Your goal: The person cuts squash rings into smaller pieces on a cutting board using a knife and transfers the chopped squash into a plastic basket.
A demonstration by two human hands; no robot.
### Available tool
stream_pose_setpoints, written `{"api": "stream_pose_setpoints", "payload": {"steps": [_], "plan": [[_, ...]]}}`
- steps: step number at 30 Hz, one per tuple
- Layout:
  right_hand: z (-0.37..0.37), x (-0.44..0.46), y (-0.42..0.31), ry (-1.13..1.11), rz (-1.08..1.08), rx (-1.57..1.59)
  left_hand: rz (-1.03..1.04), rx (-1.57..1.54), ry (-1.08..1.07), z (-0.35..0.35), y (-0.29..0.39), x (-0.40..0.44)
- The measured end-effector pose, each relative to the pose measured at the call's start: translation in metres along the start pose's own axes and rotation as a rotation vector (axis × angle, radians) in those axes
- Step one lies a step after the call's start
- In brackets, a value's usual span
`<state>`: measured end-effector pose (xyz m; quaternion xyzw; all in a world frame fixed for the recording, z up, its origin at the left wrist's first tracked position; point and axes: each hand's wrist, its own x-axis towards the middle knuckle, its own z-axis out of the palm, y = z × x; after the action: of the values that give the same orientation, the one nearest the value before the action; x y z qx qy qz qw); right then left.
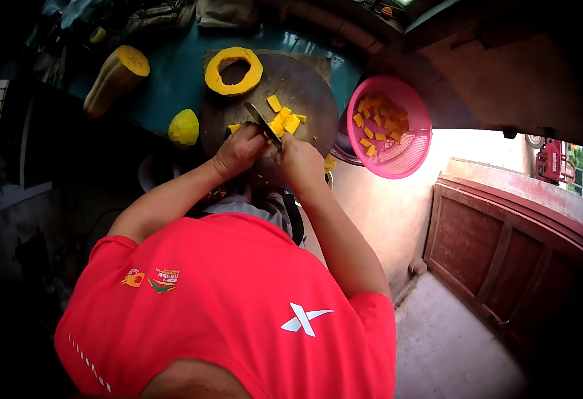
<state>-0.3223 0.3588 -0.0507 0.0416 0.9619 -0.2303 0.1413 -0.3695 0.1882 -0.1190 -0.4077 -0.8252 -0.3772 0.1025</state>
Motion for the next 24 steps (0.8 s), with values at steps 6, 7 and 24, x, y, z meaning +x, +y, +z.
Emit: {"api": "stream_pose_setpoints", "payload": {"steps": [6, 7, 24], "plan": [[0.034, 0.011, 0.010, 0.014, 0.038, -0.001, 0.005, -0.006, -0.138, -0.005, -0.005, 0.001], [0.031, 0.009, 0.011, 0.030, 0.008, 0.009, 0.018, -0.019, -0.150, -0.010, -0.002, 0.006], [-0.002, -0.001, -0.007, 0.003, 0.012, -0.008, 0.048, 0.032, -0.115, -0.013, -0.012, -0.007]]}}
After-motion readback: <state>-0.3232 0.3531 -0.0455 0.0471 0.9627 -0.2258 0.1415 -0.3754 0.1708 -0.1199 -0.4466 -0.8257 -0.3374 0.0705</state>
